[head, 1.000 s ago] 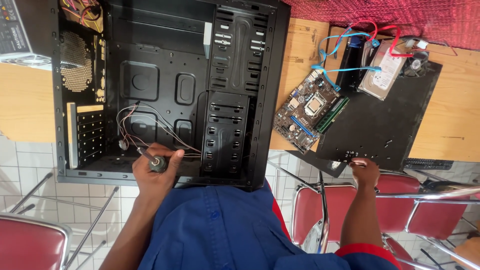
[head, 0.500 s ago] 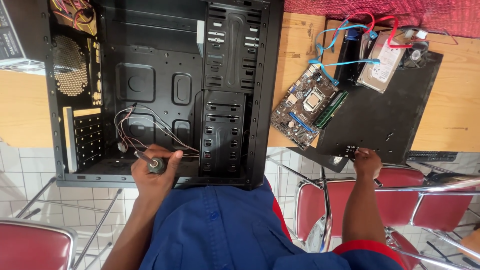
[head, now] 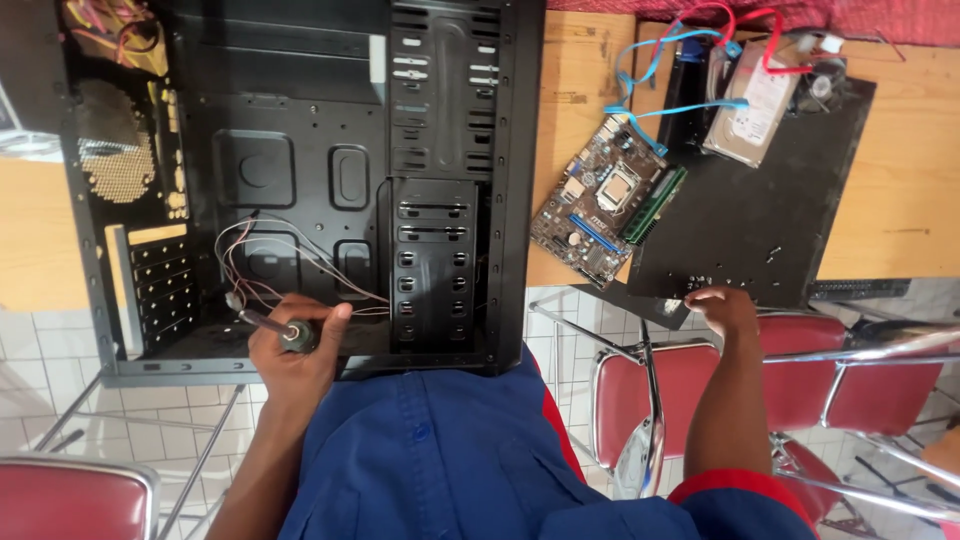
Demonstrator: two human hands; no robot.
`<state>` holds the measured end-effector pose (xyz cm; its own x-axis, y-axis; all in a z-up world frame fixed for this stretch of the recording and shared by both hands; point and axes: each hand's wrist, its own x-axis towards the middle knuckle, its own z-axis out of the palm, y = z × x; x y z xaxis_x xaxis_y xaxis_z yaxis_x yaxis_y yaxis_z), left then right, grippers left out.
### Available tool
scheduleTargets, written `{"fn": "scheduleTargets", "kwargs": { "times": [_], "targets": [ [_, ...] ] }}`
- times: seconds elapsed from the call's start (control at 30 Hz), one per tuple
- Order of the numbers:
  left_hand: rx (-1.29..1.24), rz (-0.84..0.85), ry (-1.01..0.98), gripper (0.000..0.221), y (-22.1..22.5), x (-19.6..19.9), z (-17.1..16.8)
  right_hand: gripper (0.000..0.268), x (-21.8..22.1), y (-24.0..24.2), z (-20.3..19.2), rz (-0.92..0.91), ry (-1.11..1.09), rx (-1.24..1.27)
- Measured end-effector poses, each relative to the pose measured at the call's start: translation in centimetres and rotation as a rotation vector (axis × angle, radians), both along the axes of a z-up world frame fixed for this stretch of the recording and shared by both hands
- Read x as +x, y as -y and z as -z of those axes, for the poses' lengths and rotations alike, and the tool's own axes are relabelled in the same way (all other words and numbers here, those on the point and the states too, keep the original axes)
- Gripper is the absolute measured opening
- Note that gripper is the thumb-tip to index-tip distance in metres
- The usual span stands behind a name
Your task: Securing an internal optical drive into a computer case using a screwdriver and screws.
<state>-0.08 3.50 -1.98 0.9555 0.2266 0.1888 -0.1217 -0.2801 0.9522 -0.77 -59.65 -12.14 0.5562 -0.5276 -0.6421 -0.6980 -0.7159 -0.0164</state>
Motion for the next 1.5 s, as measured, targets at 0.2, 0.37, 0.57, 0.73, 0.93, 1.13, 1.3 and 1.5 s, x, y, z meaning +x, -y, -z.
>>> {"fn": "scheduleTargets", "kwargs": {
  "times": [0.2, 0.37, 0.57, 0.73, 0.93, 1.13, 1.3, 1.5],
  "targets": [
    [0.012, 0.010, 0.006, 0.021, 0.1, -0.2, 0.7, 0.021, 0.5, -0.7, -0.6, -0.021, -0.094, -0.082],
    [0.026, 0.005, 0.006, 0.022, 0.1, -0.5, 0.9, 0.026, 0.6, -0.4, -0.2, 0.006, -0.079, -0.075],
    [0.034, 0.006, 0.001, 0.022, 0.0, -0.5, 1.0, 0.028, 1.7, -0.9, 1.2, 0.050, -0.133, -0.166],
    [0.028, 0.008, -0.005, 0.022, 0.1, -0.4, 0.6, 0.031, 0.4, 2.2, 4.2, 0.046, -0.111, -0.191],
    [-0.114, 0.070, -0.051, 0.020, 2.3, 0.8, -2.7, 0.026, 2.3, -7.8, -3.8, 0.453, 0.519, 0.394],
    [-0.350, 0.315, -0.029, 0.009, 5.7, 4.3, -10.1, 0.016, 2.1, -29.4, -15.1, 0.876, 0.507, 1.460],
    [-0.397, 0.439, 0.049, 0.016, 5.0, 4.5, -11.9, 0.011, -0.7, -36.5, -13.6, 0.819, 0.249, 2.028],
    [-0.236, 0.522, 0.024, 0.022, 3.3, 3.1, -10.0, 0.013, -1.2, -40.2, -14.3, 1.006, 0.157, 1.766]
  ]
}}
